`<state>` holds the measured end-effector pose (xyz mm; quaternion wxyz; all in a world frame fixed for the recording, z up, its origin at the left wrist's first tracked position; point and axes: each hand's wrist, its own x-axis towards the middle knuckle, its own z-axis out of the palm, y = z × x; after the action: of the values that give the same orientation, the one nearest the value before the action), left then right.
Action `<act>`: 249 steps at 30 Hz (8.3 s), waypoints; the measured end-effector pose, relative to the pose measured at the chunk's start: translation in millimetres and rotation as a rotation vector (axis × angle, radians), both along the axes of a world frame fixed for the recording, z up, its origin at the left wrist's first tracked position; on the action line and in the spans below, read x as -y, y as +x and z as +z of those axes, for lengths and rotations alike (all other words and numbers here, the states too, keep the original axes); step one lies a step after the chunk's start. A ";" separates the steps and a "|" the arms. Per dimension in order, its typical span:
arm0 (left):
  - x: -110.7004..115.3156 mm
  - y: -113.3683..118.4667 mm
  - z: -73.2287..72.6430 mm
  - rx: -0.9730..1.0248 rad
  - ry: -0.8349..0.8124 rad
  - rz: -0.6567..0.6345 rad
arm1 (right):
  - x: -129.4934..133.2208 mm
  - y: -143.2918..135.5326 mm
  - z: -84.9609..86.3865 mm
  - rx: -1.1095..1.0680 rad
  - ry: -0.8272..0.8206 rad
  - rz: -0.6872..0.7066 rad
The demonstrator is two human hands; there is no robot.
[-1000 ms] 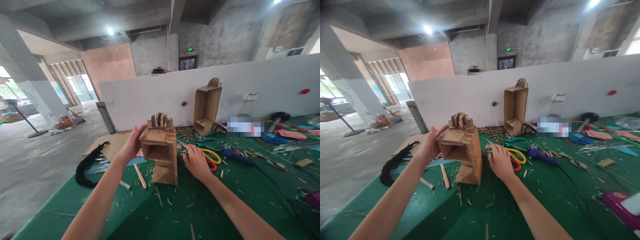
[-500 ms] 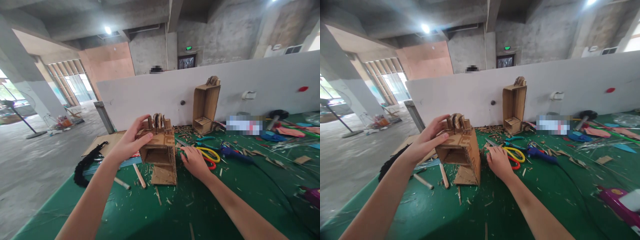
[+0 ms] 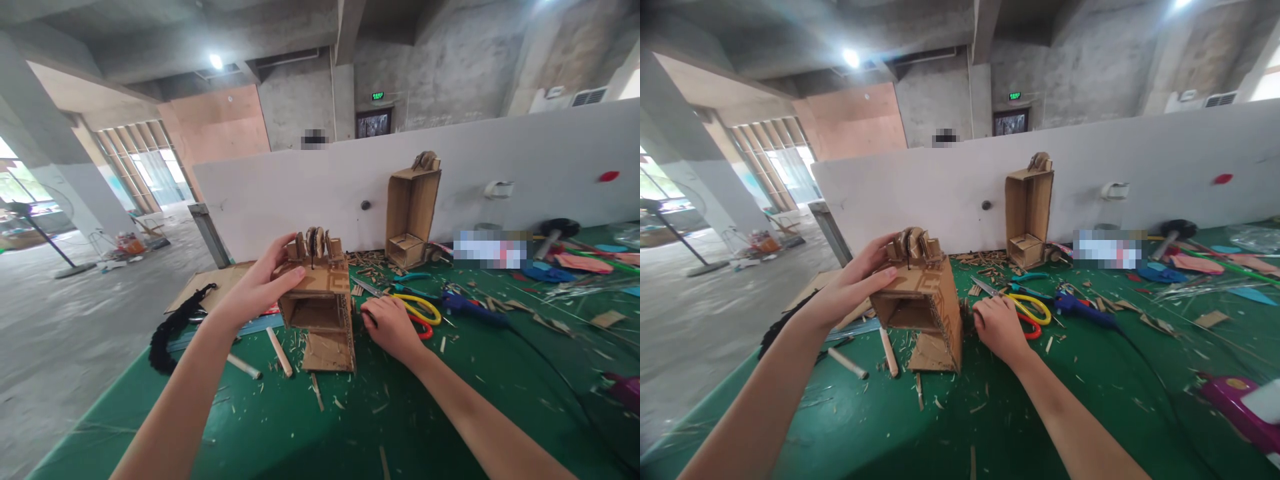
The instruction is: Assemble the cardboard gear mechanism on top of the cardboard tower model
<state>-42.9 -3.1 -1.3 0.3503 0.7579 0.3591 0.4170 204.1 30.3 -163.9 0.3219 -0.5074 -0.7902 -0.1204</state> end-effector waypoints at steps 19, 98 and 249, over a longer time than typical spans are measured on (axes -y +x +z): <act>-2.3 -5.8 -1.6 -0.099 0.015 -0.056 | -5.3 3.9 -0.5 -0.099 -0.067 -0.030; 4.5 -1.9 0.0 -0.160 0.068 -0.042 | -25.0 21.6 -0.1 -0.757 -0.341 0.000; -25.3 -3.2 -35.7 0.560 -0.385 -0.153 | 42.2 23.5 157.5 0.211 -0.721 0.183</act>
<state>-46.0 22.2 -37.0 0.6021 0.5588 0.2632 0.5059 227.6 -11.8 -6.4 0.0490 -0.5001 -0.8527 0.1431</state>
